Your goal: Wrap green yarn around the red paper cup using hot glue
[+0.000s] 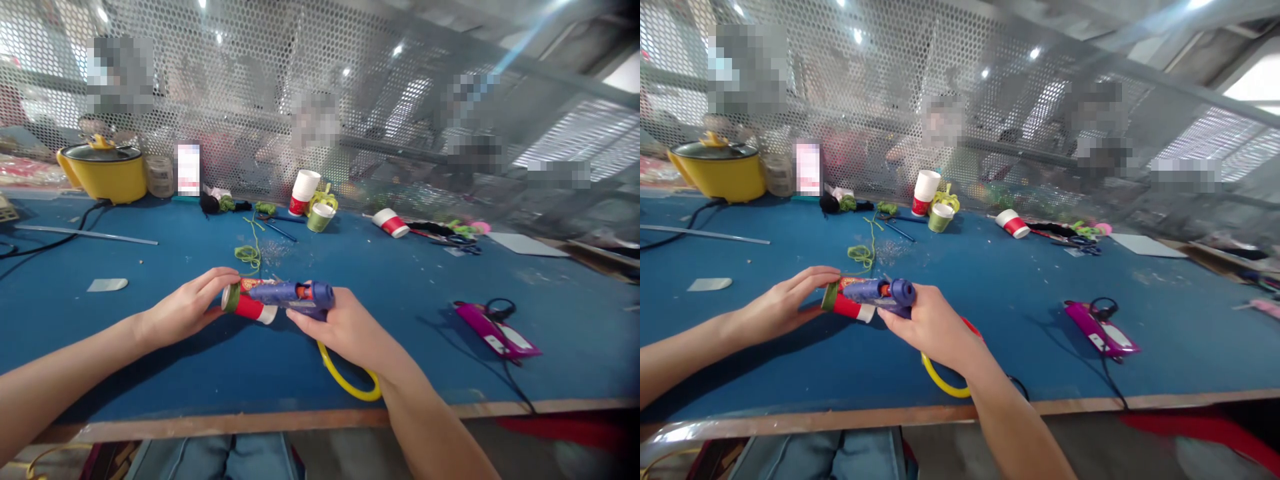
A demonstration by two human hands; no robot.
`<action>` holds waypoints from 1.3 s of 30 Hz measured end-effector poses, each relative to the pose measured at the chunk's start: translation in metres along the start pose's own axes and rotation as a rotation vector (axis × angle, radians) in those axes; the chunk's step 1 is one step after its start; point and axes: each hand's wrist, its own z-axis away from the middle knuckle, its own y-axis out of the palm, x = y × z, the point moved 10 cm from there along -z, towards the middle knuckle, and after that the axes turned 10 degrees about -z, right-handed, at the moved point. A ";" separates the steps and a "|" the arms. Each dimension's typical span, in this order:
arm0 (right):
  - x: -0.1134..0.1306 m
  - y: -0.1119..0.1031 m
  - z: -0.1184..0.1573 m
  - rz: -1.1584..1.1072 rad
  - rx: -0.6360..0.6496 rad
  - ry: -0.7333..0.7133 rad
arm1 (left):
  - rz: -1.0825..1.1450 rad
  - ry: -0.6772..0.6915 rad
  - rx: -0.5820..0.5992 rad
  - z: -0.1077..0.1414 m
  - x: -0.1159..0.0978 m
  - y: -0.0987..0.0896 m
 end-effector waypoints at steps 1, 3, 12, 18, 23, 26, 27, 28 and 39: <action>0.000 0.001 0.000 0.005 0.008 0.002 | -0.002 0.002 0.002 0.000 0.000 0.000; 0.000 0.000 0.000 0.008 0.005 0.003 | -0.006 0.008 -0.001 0.000 -0.001 0.000; -0.006 -0.006 -0.003 -0.012 -0.039 0.030 | -0.085 0.061 0.008 0.003 -0.006 0.001; -0.004 -0.004 -0.001 -0.007 -0.012 0.036 | -0.082 0.068 0.002 0.004 -0.005 0.002; -0.005 -0.002 0.000 0.000 0.021 0.044 | -0.080 0.058 -0.001 0.004 -0.003 0.002; -0.005 -0.004 -0.002 -0.007 -0.006 0.020 | -0.098 0.076 -0.002 0.004 -0.005 0.002; -0.004 -0.004 -0.002 -0.010 -0.006 0.014 | -0.102 0.081 0.000 0.004 -0.006 0.002; -0.004 -0.004 -0.002 -0.011 -0.001 0.014 | -0.104 0.085 0.000 0.003 -0.006 0.002; -0.009 -0.004 -0.003 -0.026 0.016 0.048 | -0.181 0.158 -0.008 0.002 -0.017 -0.001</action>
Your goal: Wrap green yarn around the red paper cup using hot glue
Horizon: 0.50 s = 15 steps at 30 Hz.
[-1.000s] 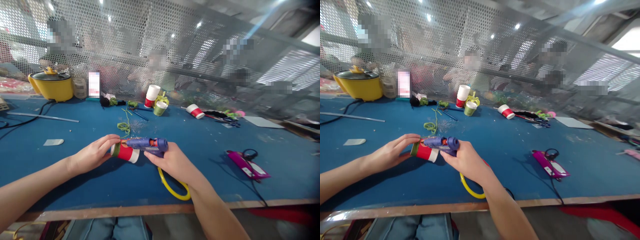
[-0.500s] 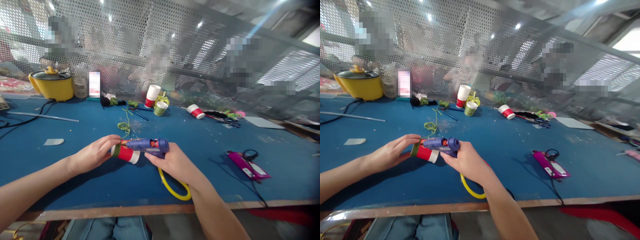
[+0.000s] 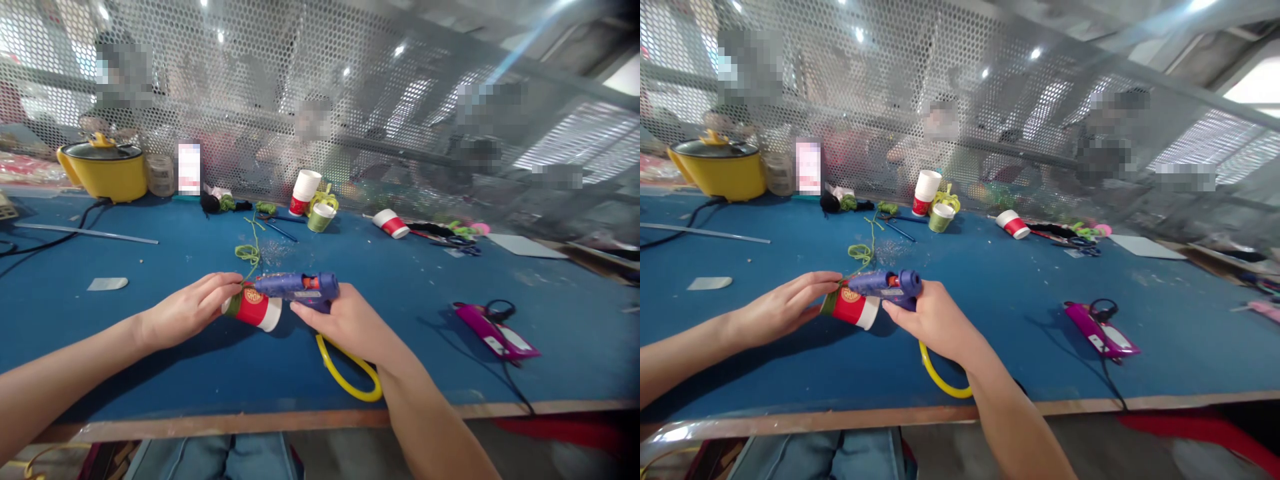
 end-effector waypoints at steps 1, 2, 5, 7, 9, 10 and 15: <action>-0.001 0.000 -0.001 -0.002 -0.007 0.003 | -0.013 0.011 -0.005 0.000 -0.001 -0.001; -0.002 0.000 -0.002 -0.004 -0.010 0.008 | -0.025 0.019 -0.008 0.000 -0.002 -0.001; -0.002 0.000 -0.003 -0.004 -0.014 0.016 | -0.049 0.021 -0.016 0.000 -0.003 -0.001; -0.001 0.000 -0.003 -0.009 -0.011 0.016 | -0.055 0.017 -0.015 0.000 -0.002 -0.001; -0.001 0.001 -0.002 -0.019 -0.007 0.021 | -0.054 0.012 -0.011 0.000 -0.002 0.000; -0.001 0.001 -0.001 -0.026 -0.004 0.025 | -0.050 0.010 -0.010 0.000 -0.002 0.000; -0.002 0.004 0.003 -0.031 0.037 0.074 | -0.017 -0.017 0.004 0.000 0.001 0.002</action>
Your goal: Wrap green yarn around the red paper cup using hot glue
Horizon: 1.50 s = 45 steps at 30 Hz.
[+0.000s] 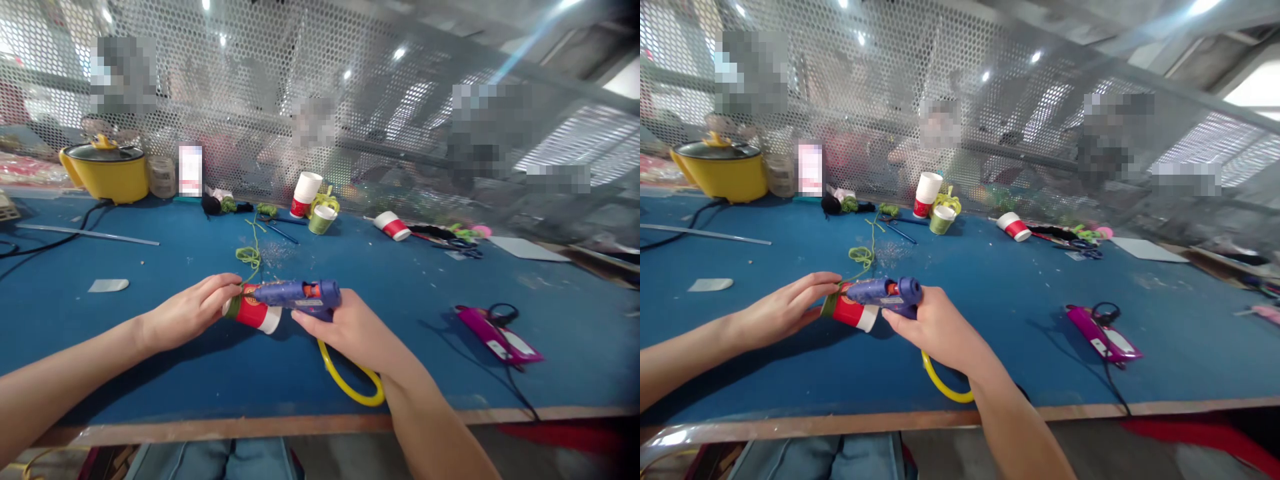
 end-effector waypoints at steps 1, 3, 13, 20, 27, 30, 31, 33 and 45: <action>0.000 0.000 0.000 0.001 0.004 0.010 | 0.009 -0.010 0.007 0.000 0.001 0.001; 0.000 0.000 0.001 -0.005 -0.001 0.012 | 0.031 -0.033 0.018 0.001 0.004 0.003; 0.005 0.002 0.004 0.026 0.003 0.001 | 0.202 -0.125 0.001 0.002 0.014 0.007; 0.007 -0.002 0.001 0.038 -0.027 -0.030 | 0.166 -0.108 0.006 0.003 0.011 0.007; 0.002 -0.003 -0.005 -0.029 -0.049 0.006 | 0.031 -0.036 0.018 0.001 0.000 0.002; 0.003 -0.002 -0.008 -0.061 -0.047 -0.026 | 0.001 -0.020 0.018 0.000 -0.002 0.000; 0.003 -0.002 -0.009 -0.066 -0.044 -0.030 | -0.002 -0.015 0.015 0.000 -0.003 0.000; 0.000 -0.003 -0.011 -0.068 -0.044 -0.019 | 0.002 -0.016 0.007 0.001 -0.002 -0.001; -0.089 -0.073 -0.052 -0.171 -0.370 0.204 | 0.187 -0.134 -0.006 0.007 0.016 0.008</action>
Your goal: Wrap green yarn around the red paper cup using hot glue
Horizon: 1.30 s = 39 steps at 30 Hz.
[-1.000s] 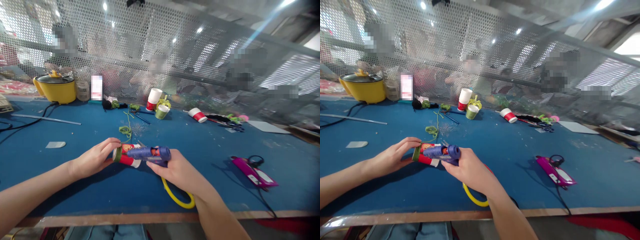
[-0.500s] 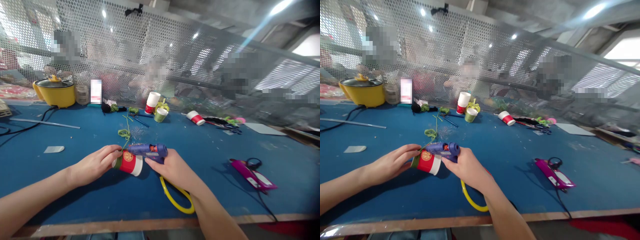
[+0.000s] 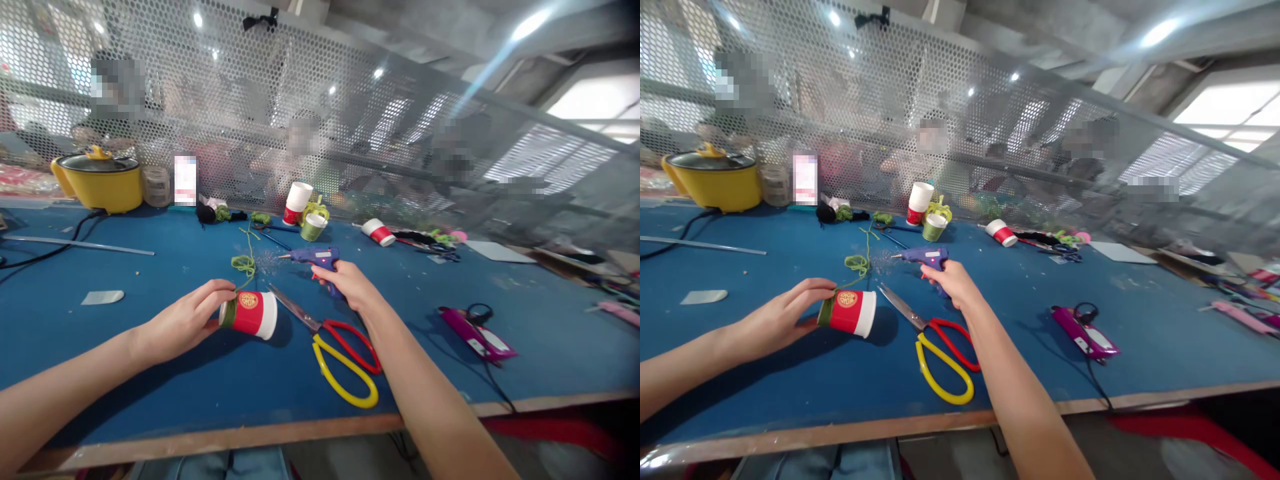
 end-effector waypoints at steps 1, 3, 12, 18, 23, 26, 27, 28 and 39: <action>-0.005 -0.003 -0.006 0.033 -0.011 -0.006 | 0.007 0.001 0.001 0.000 0.000 0.000; -0.016 -0.004 -0.015 0.087 -0.013 -0.014 | 0.016 0.005 0.006 -0.001 -0.001 0.001; 0.010 0.007 -0.019 0.267 -0.033 -0.134 | 0.002 0.024 -0.015 -0.001 -0.005 -0.001; 0.052 0.108 0.025 0.096 0.442 -0.139 | -0.058 0.060 -0.012 -0.002 -0.010 -0.002; 0.058 0.153 0.050 -0.010 0.602 -0.068 | -0.151 0.123 -0.024 -0.003 -0.019 -0.005; 0.062 0.145 0.046 -0.196 0.488 -0.101 | -0.160 0.133 -0.020 -0.003 -0.021 -0.006; 0.063 0.141 0.044 -0.249 0.453 -0.119 | -0.159 0.130 -0.020 -0.003 -0.021 -0.007; 0.064 0.138 0.043 -0.286 0.426 -0.139 | -0.156 0.125 -0.018 -0.003 -0.020 -0.007; 0.075 0.113 0.045 -0.255 0.198 -0.325 | -0.014 0.022 0.020 -0.002 -0.007 0.002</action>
